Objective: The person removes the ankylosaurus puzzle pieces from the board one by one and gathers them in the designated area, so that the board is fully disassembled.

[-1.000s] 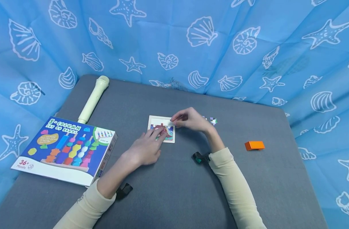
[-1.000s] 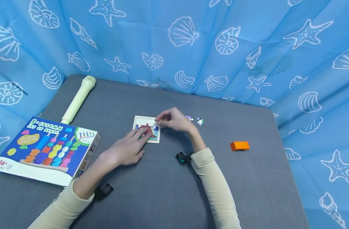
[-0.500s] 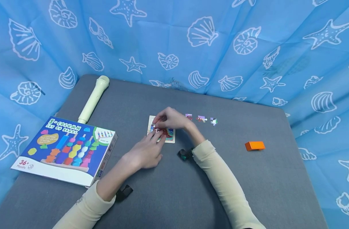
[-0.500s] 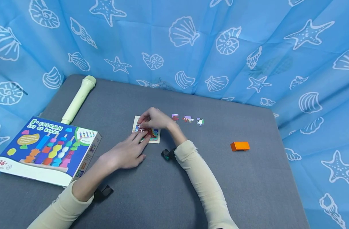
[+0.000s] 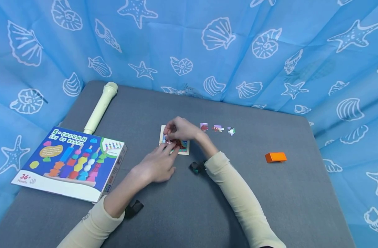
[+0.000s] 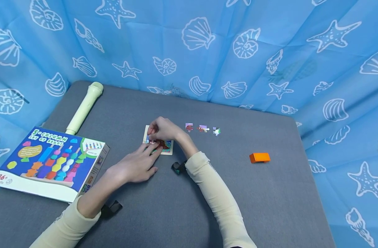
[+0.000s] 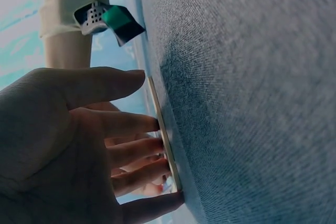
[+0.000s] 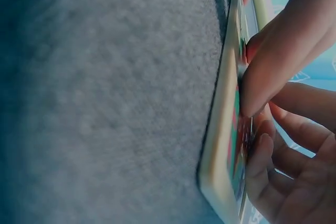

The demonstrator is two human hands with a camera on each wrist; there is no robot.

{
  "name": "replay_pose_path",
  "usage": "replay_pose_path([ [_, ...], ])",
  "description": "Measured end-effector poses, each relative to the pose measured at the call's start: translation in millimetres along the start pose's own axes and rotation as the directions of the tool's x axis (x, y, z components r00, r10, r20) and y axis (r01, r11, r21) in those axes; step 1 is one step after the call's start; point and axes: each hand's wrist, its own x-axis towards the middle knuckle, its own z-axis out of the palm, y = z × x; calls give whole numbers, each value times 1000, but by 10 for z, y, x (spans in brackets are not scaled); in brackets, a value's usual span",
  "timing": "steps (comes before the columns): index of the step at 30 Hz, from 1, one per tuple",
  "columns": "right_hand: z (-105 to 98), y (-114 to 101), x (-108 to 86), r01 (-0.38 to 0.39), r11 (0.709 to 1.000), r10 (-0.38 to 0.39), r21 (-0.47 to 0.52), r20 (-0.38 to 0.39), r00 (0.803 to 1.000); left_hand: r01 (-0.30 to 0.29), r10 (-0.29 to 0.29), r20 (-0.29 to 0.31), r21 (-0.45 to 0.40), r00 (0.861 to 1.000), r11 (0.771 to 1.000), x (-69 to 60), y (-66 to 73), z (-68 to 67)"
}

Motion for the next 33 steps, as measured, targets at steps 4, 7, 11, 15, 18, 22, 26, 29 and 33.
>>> replay_pose_path([
  [4, -3, -12, -42, 36, 999, -36, 16, -19, 999, 3, -3, -18, -13, 1000, 1000, -3, -3, -6],
  [7, -12, -16, -89, 67, 997, -65, 33, -44, 997, 1, -2, -27, -13, 1000, 1000, -6, -6, -2],
  [11, -44, 10, -177, 98, 993, -93, 63, -87, 992, 0, 0, -34, -11, 999, 1000, -4, -3, 3],
  [15, -108, 64, -301, 110, 989, -98, 97, -117, 988, 7, -8, -34, -18, 999, 1000, 6, 2, 8],
  [18, -169, 118, -410, 101, 989, -87, 111, -126, 988, 21, -21, -31, -26, 999, 999, 12, 4, 12],
  [22, -258, 219, -555, 76, 989, -58, 125, -141, 988, 31, -32, -32, -24, 999, 999, 14, 7, 12],
  [26, -352, 337, -705, 44, 989, -22, 140, -158, 987, 28, -29, -37, -15, 999, 999, 13, 6, 17],
  [29, -419, 425, -812, 25, 990, -1, 139, -172, 985, 24, -25, -42, -13, 999, 1000, 15, 4, 24],
  [33, -489, 526, -927, -4, 989, 31, 146, -182, 983, 21, -22, -45, -15, 999, 1000, 15, 3, 29],
])
